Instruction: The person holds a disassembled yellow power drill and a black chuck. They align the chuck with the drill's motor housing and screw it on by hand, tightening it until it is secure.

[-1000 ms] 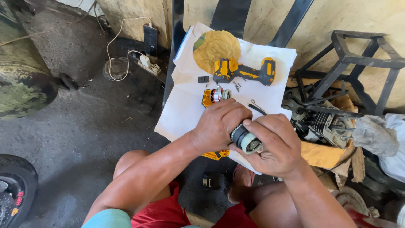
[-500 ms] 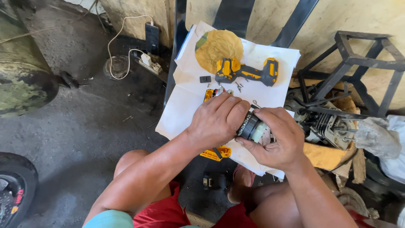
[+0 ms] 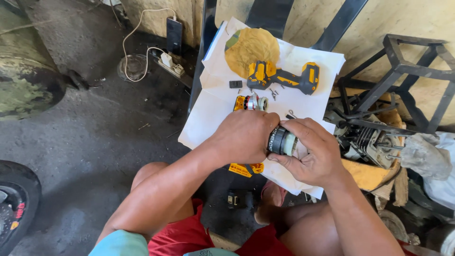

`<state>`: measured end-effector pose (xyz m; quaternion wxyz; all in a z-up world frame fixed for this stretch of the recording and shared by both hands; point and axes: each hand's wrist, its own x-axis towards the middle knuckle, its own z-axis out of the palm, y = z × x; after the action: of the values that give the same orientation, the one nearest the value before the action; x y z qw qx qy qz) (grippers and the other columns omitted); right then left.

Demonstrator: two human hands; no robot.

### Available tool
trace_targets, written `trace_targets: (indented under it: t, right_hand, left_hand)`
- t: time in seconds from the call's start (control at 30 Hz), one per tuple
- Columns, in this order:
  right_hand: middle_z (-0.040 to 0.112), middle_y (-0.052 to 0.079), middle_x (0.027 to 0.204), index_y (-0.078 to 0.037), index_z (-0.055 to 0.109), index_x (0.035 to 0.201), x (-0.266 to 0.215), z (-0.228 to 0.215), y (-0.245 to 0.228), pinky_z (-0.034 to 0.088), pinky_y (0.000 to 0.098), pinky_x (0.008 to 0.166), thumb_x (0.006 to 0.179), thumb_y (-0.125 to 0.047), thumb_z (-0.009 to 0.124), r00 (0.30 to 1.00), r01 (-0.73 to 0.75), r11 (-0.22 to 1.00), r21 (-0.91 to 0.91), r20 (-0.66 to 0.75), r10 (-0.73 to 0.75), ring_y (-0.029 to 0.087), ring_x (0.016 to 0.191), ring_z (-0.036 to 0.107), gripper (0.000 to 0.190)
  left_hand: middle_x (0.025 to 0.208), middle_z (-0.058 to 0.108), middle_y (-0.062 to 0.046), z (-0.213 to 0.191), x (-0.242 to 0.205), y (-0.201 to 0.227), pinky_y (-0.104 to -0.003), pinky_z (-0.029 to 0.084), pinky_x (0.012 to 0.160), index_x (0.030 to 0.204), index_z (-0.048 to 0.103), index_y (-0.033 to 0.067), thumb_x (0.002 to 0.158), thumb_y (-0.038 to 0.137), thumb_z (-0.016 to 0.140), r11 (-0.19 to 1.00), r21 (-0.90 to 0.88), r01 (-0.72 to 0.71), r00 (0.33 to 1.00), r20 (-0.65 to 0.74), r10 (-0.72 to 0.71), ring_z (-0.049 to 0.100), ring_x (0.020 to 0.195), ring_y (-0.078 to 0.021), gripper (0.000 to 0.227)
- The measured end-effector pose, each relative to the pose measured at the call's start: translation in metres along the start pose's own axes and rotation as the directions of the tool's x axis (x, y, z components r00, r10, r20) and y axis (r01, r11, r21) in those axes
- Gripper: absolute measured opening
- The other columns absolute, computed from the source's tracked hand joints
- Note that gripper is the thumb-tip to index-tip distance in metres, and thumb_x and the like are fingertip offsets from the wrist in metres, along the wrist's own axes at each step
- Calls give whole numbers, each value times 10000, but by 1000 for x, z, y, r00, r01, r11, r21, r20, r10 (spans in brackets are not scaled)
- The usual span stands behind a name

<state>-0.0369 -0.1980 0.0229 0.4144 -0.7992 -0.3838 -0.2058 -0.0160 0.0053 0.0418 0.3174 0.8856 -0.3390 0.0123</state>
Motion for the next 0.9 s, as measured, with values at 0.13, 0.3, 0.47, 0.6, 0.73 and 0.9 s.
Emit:
trace_targets:
  t: [0.13, 0.3, 0.47, 0.6, 0.73, 0.9]
  right_hand:
    - [670, 215, 914, 70, 697, 1167, 4, 4, -6, 533, 444, 601, 749, -206, 903, 1000, -25, 1000, 12, 19, 25, 366, 721, 669, 542]
    - [638, 198, 800, 74, 675, 1138, -18, 3, 21, 501, 393, 548, 786, -270, 876, 978, -199, 980, 6, -60, 199, 301, 620, 642, 532]
    - [620, 137, 780, 70, 660, 1142, -29, 4, 37, 502, 317, 588, 840, -237, 831, 956, -253, 955, 157, -112, 272, 135, 695, 574, 463]
    - [624, 152, 801, 68, 673, 1100, -15, 0, 25, 505, 348, 584, 763, -241, 887, 977, -192, 975, 113, -67, 200, 201, 653, 608, 505]
    - [616, 144, 800, 64, 671, 1108, -21, -2, 27, 505, 342, 590, 754, -240, 893, 980, -183, 978, 98, -54, 189, 191, 663, 606, 517]
    - [584, 137, 706, 69, 657, 1109, -29, -3, 33, 472, 332, 539, 724, -379, 894, 980, -161, 984, 70, -108, 168, 170, 584, 545, 636]
  left_hand:
    - [710, 699, -164, 4, 1, -16, -512, 575, 656, 898, 703, 34, 575, 125, 732, 985, -150, 88, 990, 125, -70, 705, 717, -460, 337]
    - [912, 698, -250, 5, -4, -4, -574, 578, 674, 1140, 590, 4, 671, 124, 809, 974, -218, 64, 994, -71, -82, 722, 842, -489, 531]
    - [909, 628, -130, 68, 8, -21, -477, 593, 689, 1047, 587, 76, 648, 211, 825, 984, 173, 51, 906, -423, 27, 700, 881, -383, 484]
    - [841, 652, -74, 63, 5, -16, -415, 600, 679, 926, 624, 107, 573, 232, 837, 969, 244, 43, 892, -446, 72, 717, 831, -312, 431]
    - [813, 661, -79, 45, 0, -3, -442, 594, 662, 918, 648, 92, 561, 215, 839, 983, 178, 44, 932, -363, 24, 719, 811, -328, 423]
    - [812, 605, -59, 72, 4, -4, -422, 581, 639, 907, 616, 124, 546, 386, 811, 974, 207, 94, 834, -551, 36, 707, 795, -324, 487]
